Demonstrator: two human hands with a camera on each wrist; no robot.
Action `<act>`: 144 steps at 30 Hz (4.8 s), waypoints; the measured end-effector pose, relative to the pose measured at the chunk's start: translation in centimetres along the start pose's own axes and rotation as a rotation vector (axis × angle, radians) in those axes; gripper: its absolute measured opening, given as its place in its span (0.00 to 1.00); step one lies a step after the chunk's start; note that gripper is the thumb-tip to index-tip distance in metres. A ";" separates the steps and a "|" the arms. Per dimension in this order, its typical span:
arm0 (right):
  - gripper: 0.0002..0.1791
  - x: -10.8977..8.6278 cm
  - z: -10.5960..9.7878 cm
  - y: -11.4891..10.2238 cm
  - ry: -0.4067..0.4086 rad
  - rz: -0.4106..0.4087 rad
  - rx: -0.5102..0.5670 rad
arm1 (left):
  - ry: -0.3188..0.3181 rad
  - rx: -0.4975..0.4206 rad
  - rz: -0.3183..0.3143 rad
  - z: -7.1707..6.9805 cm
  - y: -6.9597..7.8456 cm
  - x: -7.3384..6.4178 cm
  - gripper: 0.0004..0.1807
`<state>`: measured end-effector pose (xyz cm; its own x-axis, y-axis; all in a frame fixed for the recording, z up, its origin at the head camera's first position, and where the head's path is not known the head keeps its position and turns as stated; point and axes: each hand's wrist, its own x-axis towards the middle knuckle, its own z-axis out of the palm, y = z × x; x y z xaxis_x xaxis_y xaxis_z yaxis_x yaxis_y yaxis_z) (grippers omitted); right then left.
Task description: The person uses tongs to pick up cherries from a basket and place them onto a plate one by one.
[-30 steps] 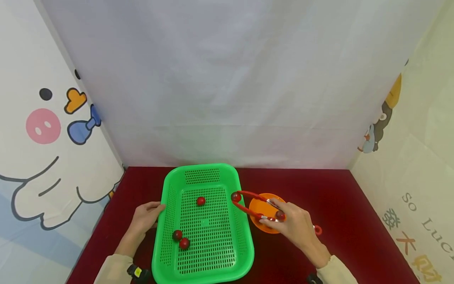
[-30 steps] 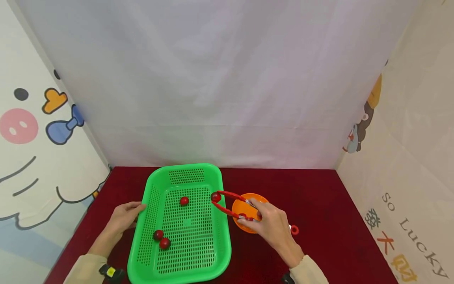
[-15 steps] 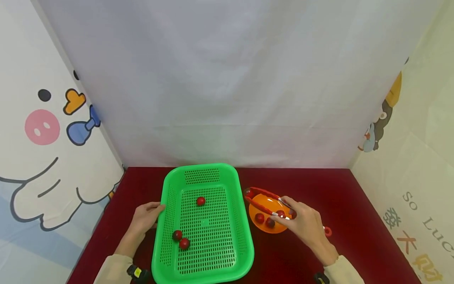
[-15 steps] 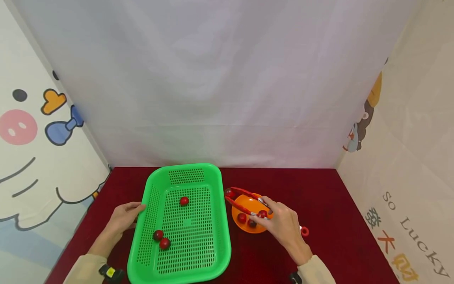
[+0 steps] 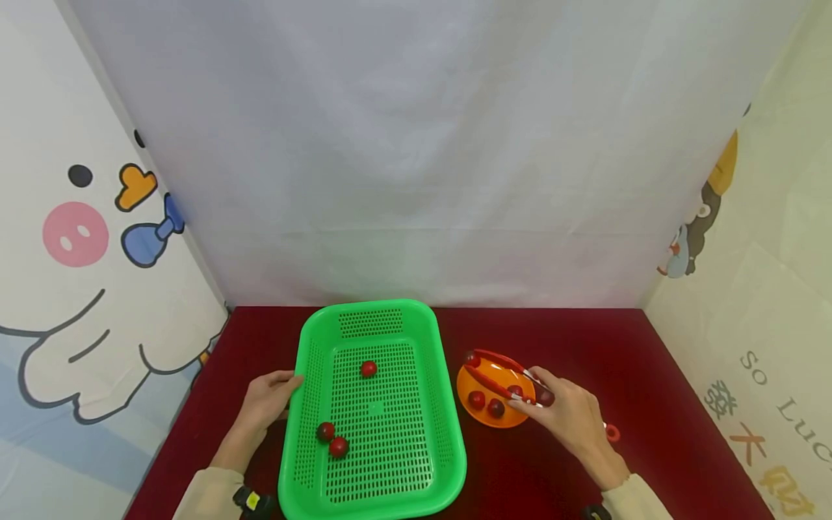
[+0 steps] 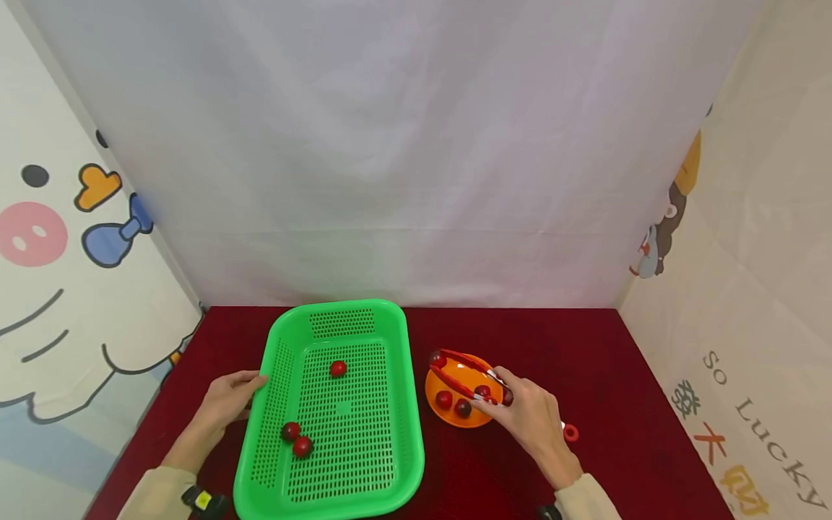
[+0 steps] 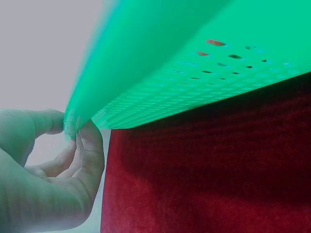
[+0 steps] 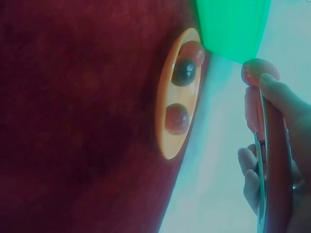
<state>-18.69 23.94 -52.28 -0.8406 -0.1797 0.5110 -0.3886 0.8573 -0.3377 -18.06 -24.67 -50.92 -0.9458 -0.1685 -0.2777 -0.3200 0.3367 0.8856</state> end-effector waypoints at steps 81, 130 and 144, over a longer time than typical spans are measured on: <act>0.30 2.1 -2.9 -0.1 -0.245 0.038 -0.074 | 0.001 -0.006 0.002 0.1 0.0 0.0 0.30; 0.37 5.2 -1.9 -6.9 -0.253 -0.032 0.122 | -0.008 -0.012 0.006 0.1 -0.1 -0.2 0.30; 0.43 5.8 -0.8 -9.3 -0.370 -0.046 0.092 | -0.009 -0.017 -0.002 0.1 -0.3 -0.1 0.30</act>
<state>-19.60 15.35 -45.53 -0.8944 -0.3934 0.2130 -0.4471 0.8004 -0.3992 -17.93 -24.68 -51.16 -0.9457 -0.1611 -0.2824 -0.3207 0.3204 0.8913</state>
